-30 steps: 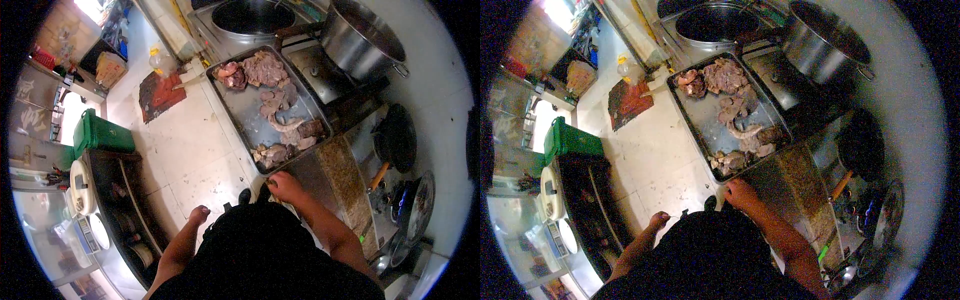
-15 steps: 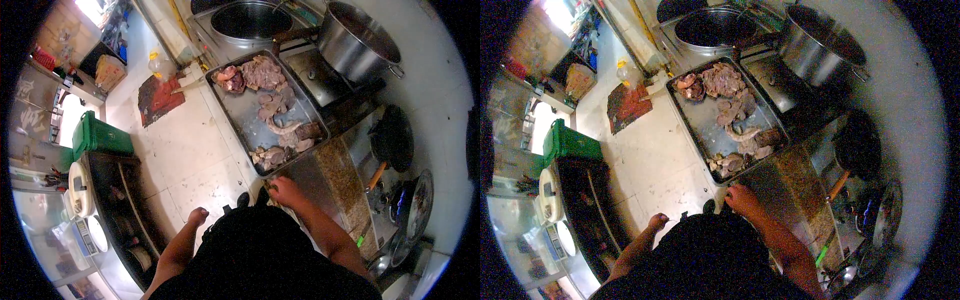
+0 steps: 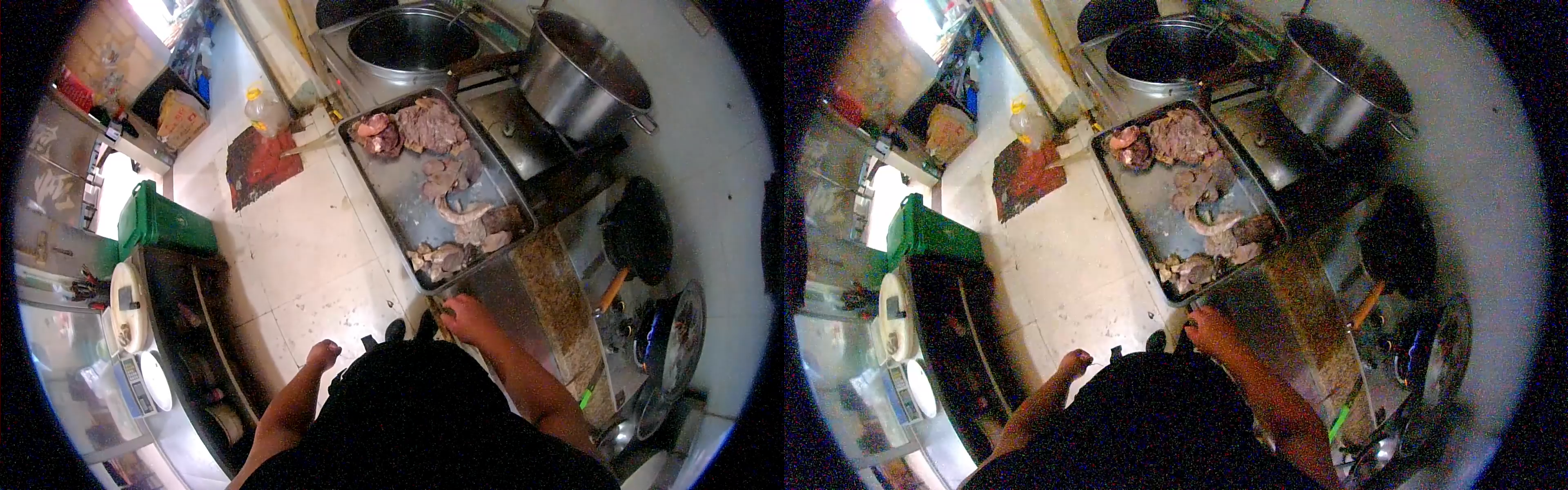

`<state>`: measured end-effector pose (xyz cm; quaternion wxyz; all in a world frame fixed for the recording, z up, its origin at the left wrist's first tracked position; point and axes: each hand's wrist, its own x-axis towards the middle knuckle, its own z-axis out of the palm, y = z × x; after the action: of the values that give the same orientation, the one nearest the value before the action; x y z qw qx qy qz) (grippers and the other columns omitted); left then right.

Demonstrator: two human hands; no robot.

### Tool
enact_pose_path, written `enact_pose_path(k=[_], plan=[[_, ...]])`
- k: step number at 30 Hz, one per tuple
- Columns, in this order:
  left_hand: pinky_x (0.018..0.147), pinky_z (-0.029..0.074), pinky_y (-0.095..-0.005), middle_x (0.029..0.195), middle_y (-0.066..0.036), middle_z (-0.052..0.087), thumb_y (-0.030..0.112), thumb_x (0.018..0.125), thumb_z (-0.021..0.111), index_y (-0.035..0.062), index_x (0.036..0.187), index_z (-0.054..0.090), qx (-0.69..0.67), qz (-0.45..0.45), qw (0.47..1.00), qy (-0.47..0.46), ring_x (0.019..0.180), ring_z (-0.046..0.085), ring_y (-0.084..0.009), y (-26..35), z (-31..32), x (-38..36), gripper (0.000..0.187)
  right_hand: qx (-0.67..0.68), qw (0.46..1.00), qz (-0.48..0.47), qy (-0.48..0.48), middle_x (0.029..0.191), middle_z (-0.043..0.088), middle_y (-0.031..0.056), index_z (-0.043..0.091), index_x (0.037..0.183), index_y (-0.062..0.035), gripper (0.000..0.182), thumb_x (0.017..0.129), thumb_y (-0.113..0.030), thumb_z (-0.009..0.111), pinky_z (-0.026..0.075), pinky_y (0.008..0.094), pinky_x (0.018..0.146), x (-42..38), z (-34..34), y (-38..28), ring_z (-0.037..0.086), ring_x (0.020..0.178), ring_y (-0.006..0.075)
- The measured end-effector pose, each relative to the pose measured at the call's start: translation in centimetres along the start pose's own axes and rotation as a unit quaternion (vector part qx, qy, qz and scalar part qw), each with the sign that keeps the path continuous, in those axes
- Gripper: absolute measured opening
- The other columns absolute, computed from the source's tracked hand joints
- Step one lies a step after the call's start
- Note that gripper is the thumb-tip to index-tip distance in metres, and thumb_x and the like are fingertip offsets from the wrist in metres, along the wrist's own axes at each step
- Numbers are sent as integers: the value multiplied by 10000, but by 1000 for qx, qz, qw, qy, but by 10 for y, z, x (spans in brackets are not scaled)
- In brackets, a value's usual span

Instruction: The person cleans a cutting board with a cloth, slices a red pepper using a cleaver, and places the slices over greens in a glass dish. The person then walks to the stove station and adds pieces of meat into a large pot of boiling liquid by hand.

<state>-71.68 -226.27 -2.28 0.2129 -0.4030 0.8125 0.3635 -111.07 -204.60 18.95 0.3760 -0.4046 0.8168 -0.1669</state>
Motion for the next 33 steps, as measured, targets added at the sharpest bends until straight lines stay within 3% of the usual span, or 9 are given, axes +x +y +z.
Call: enact_pose_path(k=[9,11,13,14,15,16,25,28,33], plan=[[824,494,-426,966,-203,658,386,840,544,40,919,659,158,75,983,-52,936,621,-376,0,-7,9,373,-7,999,-11,-39,1125,565,197,599,1126,-38,392,852,-318,583,445,460,902,2,8,12,537,1058,371],[780,498,-438,908,-203,657,335,839,532,41,856,659,15,21,999,30,897,624,-381,20,-19,-10,321,-25,997,0,-76,1089,573,204,605,1109,-41,365,837,-283,579,449,469,888,15,29,29,543,1039,370],[660,483,-443,781,-175,640,315,801,566,51,755,622,198,114,971,-64,742,604,-375,8,-23,10,274,19,999,-19,24,1011,587,195,624,998,-52,295,798,-266,590,460,486,845,10,42,33,560,977,382],[591,458,-435,714,-198,593,268,793,552,53,680,580,-139,-33,990,-11,643,572,-341,-52,26,32,244,6,1000,-21,11,967,594,190,616,948,-49,259,783,-248,593,471,490,810,4,31,25,574,932,380],[576,456,-418,677,-190,592,248,786,554,47,671,580,77,181,980,40,628,584,-311,5,-26,-1,233,-5,998,-65,26,941,601,183,607,930,-50,246,781,-244,582,481,490,787,-6,16,16,585,918,374],[604,469,-422,697,-195,611,235,781,559,33,693,599,3,17,1000,4,669,618,-313,41,-45,-16,224,-2,998,-52,37,941,601,183,607,930,-50,246,781,-244,582,481,490,787,-8,13,14,585,918,374],[646,484,-426,768,-223,623,225,784,536,40,679,624,112,90,988,-54,730,621,-375,34,-69,23,231,23,998,16,52,1025,578,166,609,932,-48,265,782,-263,570,482,500,785,-13,46,32,578,945,368],[627,500,-418,706,-174,594,161,749,494,69,617,565,250,242,937,-22,708,598,-376,21,-64,42,176,49,995,15,84,992,580,159,614,913,-46,244,778,-244,568,474,498,787,-8,74,53,570,919,366],[663,524,-433,759,-133,623,118,751,514,94,673,592,210,391,895,47,778,613,-357,15,-58,54,113,36,984,-13,174,946,582,177,629,908,-53,222,775,-225,586,450,492,792,-7,118,89,550,921,370]])
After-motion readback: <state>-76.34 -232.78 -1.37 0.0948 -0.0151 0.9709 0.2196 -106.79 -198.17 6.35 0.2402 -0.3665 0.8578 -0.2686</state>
